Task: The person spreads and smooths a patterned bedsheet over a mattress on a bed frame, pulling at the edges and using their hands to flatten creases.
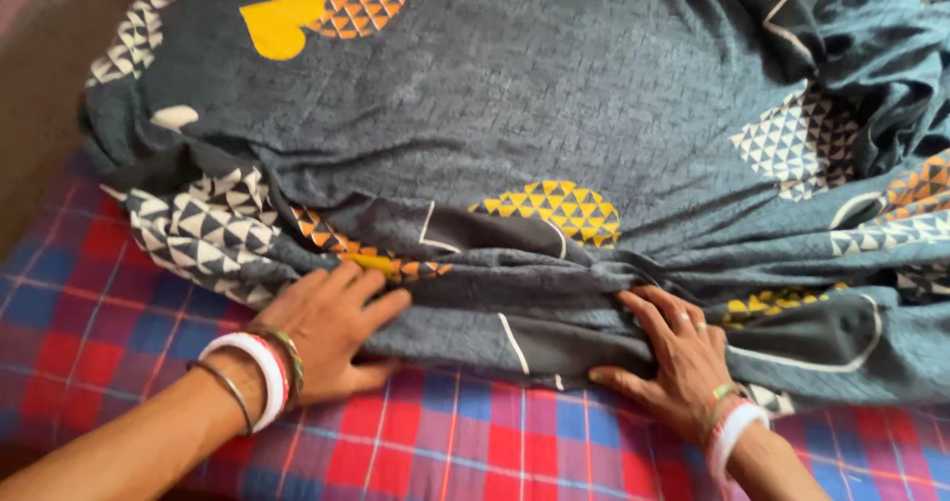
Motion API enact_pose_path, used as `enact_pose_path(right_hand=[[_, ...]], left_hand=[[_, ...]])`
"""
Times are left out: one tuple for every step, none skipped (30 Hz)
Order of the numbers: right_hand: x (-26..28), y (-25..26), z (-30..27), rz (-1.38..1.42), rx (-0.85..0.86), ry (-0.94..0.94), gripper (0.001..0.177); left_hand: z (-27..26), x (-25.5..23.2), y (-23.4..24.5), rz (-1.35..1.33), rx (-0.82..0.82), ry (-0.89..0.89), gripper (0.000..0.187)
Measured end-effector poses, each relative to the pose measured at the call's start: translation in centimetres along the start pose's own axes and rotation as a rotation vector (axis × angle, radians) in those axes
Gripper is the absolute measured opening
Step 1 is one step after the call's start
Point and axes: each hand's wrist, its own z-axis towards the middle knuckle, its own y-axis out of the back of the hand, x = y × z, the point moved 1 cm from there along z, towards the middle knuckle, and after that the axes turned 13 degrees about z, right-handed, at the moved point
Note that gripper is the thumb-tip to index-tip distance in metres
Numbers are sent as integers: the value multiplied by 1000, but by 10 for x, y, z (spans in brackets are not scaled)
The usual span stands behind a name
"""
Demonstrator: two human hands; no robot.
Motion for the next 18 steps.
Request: enact_pose_path(right_hand=[[-5, 1, -2, 42, 40, 23, 103], [-9, 4, -3, 84, 79, 45, 108], [-14, 8, -1, 120, 103, 77, 113], [-18, 10, -1, 97, 163, 52, 115], [-21, 10, -7, 80, 232, 25, 117], [-26, 10, -11, 63, 300, -4, 119], [-31, 12, -12, 51, 215, 88, 97], [-38, 15, -10, 38, 129, 177, 77], [-45, 18, -14, 25, 44, 263, 60], [-53, 24, -15, 95, 61, 168, 51], [-61, 35, -13, 165, 80, 70, 42], [-64, 44, -12, 234, 99, -28, 33], [-63, 52, -9, 331, 176, -91, 27], [-59, 59, -8, 427, 253, -152, 23], [-52, 65, -10, 525, 336, -215, 22], [-44, 71, -17, 575, 392, -294, 23], [-36, 77, -22, 623, 446, -371, 27], [-26, 79, -25, 672, 500, -449, 34]], left_hand=[[0, -1, -1, 9, 100, 74, 69], [2, -5, -2, 19, 200, 148, 69], [7, -9, -3, 44, 240, 187, 65], [13, -13, -3, 70, 279, 227, 62], [13, -17, -2, 90, 329, 270, 60], [16, -17, 0, 107, 372, 297, 50], [22, -11, 3, 129, 414, 319, 39], [28, -4, 6, 151, 456, 341, 30], [30, 3, 11, 49, 377, 401, 33], [31, 12, 17, -53, 297, 461, 36], [33, 18, 23, -157, 219, 517, 41], [33, 22, 30, -177, 232, 523, 40], [35, 26, 38, -192, 236, 528, 40], [40, 29, 46, -207, 239, 533, 39], [41, 32, 53, -207, 358, 573, 36], [39, 38, 61, -206, 477, 614, 33], [38, 42, 66, -204, 592, 655, 29], [34, 45, 67, -187, 675, 675, 31]])
